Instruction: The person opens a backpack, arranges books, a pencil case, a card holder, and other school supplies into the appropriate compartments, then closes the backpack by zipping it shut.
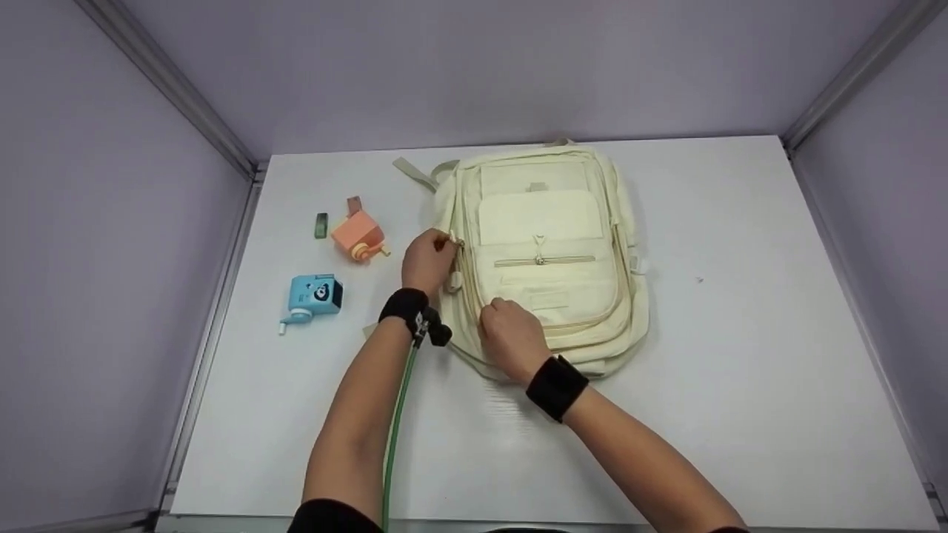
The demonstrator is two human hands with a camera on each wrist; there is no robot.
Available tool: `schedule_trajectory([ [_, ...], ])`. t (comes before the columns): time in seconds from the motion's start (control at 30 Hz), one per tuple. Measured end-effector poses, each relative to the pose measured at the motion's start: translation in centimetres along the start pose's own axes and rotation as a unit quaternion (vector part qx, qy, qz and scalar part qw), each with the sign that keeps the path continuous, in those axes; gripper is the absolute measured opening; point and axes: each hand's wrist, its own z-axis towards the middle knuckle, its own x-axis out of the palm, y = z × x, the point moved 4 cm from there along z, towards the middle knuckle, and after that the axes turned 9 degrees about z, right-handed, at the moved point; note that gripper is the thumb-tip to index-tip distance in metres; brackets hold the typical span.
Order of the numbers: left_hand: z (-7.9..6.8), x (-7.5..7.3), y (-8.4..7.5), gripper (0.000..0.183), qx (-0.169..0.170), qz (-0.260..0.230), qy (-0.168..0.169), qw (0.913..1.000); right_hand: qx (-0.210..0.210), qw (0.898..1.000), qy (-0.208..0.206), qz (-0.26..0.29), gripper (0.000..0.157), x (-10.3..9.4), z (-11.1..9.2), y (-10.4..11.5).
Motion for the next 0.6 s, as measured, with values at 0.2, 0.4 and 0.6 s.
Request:
schedule_trajectory([
  [0.2, -1.2, -0.5, 0.5, 0.024, -0.012, -0.004, 0.001, 0.9999, 0.017, 0.996, -0.001, 0.084, 0.010, -0.4, -0.6, -0.5],
  [0.4, -4.2, -0.4, -1.1, 0.035, 0.138, 0.115, -0.023, 0.9834, 0.035, 0.989, -0.002, 0.142, 0.009, -1.5, -1.7, -2.5],
  [0.6, -9.9, 1.7, -3.2, 0.015, 0.400, 0.230, 0.045, 0.8859, 0.054, 0.990, -0.020, 0.131, 0.008, -3.7, -3.1, -5.1],
])
